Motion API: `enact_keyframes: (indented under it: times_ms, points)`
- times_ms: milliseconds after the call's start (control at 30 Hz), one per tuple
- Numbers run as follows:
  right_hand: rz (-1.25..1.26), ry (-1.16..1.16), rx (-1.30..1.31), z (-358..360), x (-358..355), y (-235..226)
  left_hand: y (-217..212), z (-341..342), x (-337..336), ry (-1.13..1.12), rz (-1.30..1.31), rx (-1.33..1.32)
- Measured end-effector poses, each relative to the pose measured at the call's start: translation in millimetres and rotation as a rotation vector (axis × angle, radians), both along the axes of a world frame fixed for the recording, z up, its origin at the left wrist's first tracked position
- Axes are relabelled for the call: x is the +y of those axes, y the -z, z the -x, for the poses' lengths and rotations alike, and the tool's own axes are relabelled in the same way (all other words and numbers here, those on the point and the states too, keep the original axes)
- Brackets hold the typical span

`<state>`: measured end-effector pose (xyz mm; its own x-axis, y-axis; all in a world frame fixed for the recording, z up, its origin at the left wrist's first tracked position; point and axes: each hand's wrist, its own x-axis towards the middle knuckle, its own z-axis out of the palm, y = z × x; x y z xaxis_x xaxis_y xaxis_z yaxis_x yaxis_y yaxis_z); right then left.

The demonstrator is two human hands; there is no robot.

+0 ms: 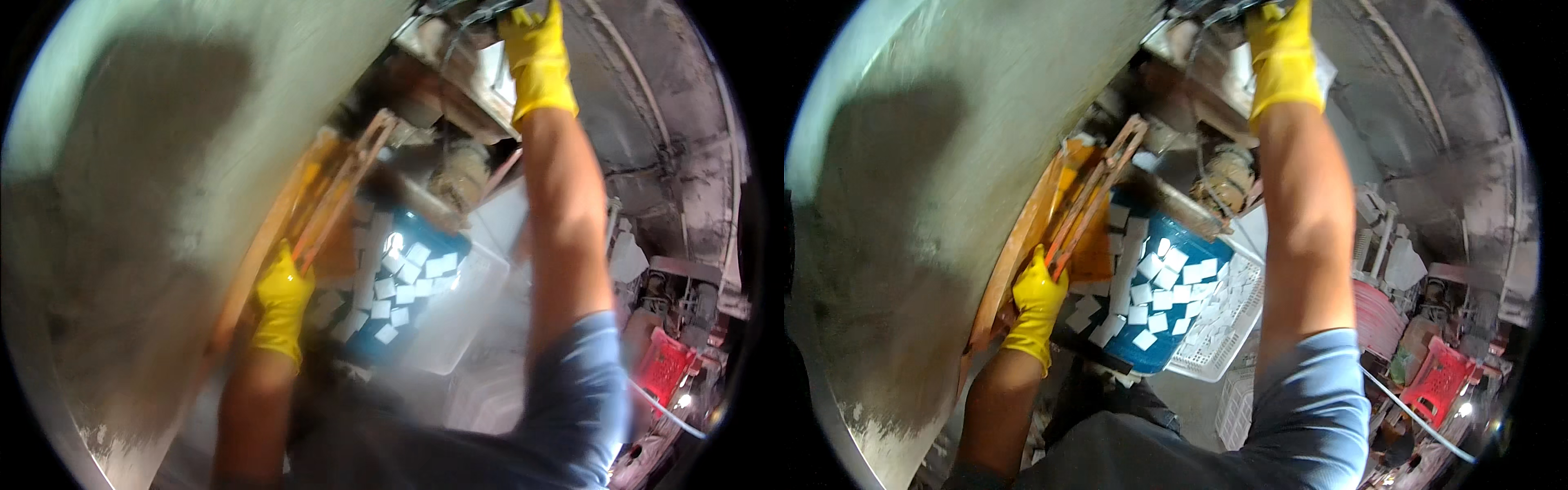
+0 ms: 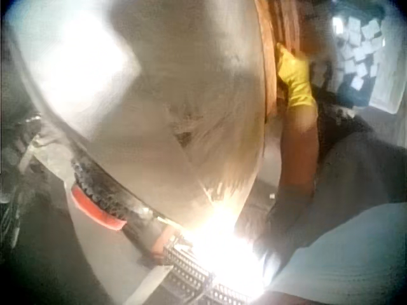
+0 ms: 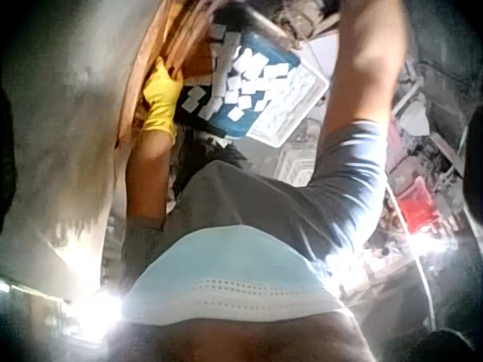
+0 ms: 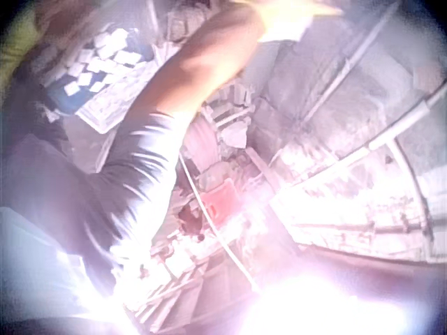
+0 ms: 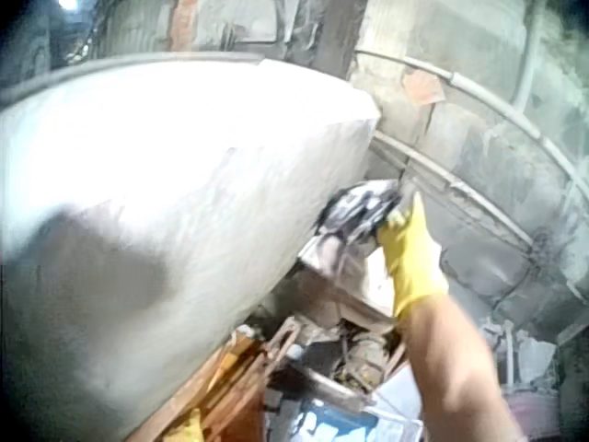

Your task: The person uses a hose to spray water into a blue bin containing white cubes and then rinses a large metal trough. They repeatedly wipe the interior of the trough with gloved hands and rinse the bin again before placing it on the floor.

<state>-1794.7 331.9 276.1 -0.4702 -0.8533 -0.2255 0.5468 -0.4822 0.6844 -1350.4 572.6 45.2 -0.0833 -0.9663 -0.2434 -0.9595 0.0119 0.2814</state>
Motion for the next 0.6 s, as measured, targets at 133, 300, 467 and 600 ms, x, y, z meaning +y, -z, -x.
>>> enact_keyframes:
  times_ms: [133, 300, 467, 600]
  points:
    - [-0.386, -0.177, 0.931, 16, -26, 4, -4, -1, -2, 0.006, -0.044, 0.019]
    - [-0.453, -0.311, 1.389, -1, -8, 17, -3, -2, 0, 0.010, -0.044, 0.043]
    - [-0.393, -0.457, 1.784, -12, 92, 54, -3, -3, -6, 0.017, -0.029, 0.036]
    - [-0.487, -0.595, 1.780, -53, 251, 90, -13, -3, 0, 0.004, -0.050, 0.060]
